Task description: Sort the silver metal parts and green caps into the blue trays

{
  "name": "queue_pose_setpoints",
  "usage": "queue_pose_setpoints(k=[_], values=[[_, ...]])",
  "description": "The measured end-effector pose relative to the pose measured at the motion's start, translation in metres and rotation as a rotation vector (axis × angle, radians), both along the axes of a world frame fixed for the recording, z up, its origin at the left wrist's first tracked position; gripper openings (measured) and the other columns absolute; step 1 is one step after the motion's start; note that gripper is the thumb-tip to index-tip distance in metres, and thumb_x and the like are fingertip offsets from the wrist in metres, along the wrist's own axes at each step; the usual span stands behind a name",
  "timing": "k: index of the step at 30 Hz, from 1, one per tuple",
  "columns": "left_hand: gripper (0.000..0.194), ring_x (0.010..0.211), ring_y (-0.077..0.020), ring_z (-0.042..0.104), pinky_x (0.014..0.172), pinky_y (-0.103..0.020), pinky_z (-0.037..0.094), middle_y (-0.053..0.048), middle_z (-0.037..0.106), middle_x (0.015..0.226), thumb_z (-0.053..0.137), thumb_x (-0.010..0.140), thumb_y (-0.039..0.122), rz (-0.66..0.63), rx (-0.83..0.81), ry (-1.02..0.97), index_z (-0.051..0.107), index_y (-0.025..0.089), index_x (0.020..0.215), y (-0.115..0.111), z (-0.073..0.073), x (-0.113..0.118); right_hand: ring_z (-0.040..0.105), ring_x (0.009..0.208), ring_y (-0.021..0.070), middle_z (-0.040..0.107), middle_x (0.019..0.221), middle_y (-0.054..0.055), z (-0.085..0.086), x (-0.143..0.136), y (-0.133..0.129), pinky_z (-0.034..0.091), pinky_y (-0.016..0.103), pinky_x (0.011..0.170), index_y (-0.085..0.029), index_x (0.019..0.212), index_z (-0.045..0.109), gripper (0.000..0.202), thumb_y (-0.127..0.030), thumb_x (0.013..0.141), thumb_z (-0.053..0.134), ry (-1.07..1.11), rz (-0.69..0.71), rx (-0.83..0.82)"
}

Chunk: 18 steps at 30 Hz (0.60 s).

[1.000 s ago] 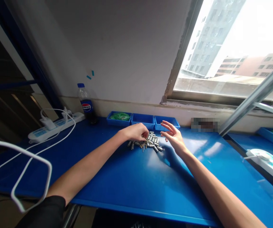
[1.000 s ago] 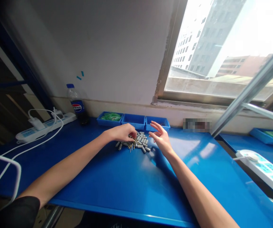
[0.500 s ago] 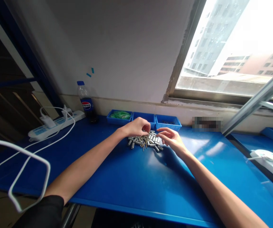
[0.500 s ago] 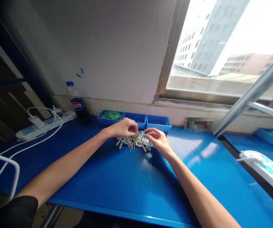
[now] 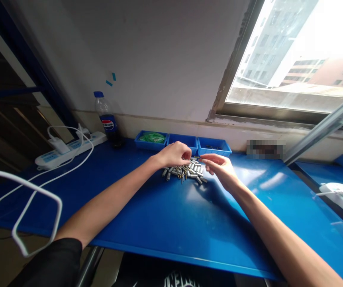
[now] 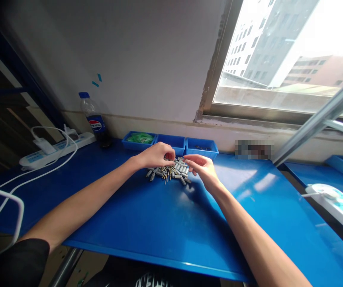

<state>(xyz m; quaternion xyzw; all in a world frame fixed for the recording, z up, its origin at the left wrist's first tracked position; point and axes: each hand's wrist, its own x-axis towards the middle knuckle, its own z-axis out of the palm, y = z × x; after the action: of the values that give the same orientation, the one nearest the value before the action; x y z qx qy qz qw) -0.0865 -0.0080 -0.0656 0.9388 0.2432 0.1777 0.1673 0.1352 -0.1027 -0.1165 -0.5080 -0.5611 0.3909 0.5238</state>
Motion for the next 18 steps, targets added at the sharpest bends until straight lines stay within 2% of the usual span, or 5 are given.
queue_pose_setpoints(k=[2,4,6,11,18], values=[[0.011,0.076,-0.0159,0.065,0.067,-0.024,0.046,-0.006,0.074,0.083,0.075,0.081,0.026,0.007,-0.016,0.017,0.078,0.015,0.083,0.001,-0.001,0.000,0.069,0.083,0.0219,0.071,0.133,0.012,0.003,0.007,0.002,0.051,0.032,0.060,-0.026,0.129,0.071,0.052,-0.046,0.082,0.078,-0.004,-0.025,0.076],[0.012,0.075,-0.0158,0.066,0.066,-0.023,0.046,-0.006,0.075,0.083,0.075,0.082,0.027,0.005,-0.029,0.029,0.079,0.015,0.083,0.001,-0.002,0.000,0.071,0.096,0.0246,0.063,0.147,0.012,0.005,0.013,0.004,0.056,0.035,0.070,-0.029,0.141,0.061,0.063,-0.042,0.082,0.077,-0.006,-0.071,0.131],[0.013,0.075,-0.0156,0.066,0.066,-0.023,0.046,-0.006,0.075,0.083,0.074,0.083,0.028,0.004,-0.031,0.030,0.079,0.015,0.083,0.000,-0.002,-0.001,0.072,0.100,0.0263,0.067,0.142,0.013,0.004,0.020,0.007,0.059,0.038,0.076,-0.027,0.139,0.062,0.061,-0.039,0.081,0.076,-0.039,-0.152,0.149],[0.016,0.074,-0.0152,0.066,0.065,-0.023,0.046,-0.006,0.076,0.083,0.072,0.086,0.029,-0.008,-0.057,0.027,0.079,0.015,0.084,0.001,-0.003,-0.002,0.074,0.093,0.0299,0.080,0.101,0.011,-0.014,0.036,0.013,0.058,0.045,0.082,-0.022,0.099,0.076,0.022,-0.034,0.083,0.068,-0.393,-0.301,0.180],[0.017,0.073,-0.0151,0.067,0.066,-0.024,0.046,-0.006,0.076,0.082,0.072,0.085,0.030,-0.014,-0.082,0.007,0.080,0.015,0.085,0.004,-0.006,-0.002,0.070,0.107,0.0323,0.080,0.110,0.009,-0.032,0.045,0.021,0.054,0.049,0.098,-0.025,0.108,0.079,0.026,-0.027,0.086,0.065,-0.827,-0.147,0.239]])
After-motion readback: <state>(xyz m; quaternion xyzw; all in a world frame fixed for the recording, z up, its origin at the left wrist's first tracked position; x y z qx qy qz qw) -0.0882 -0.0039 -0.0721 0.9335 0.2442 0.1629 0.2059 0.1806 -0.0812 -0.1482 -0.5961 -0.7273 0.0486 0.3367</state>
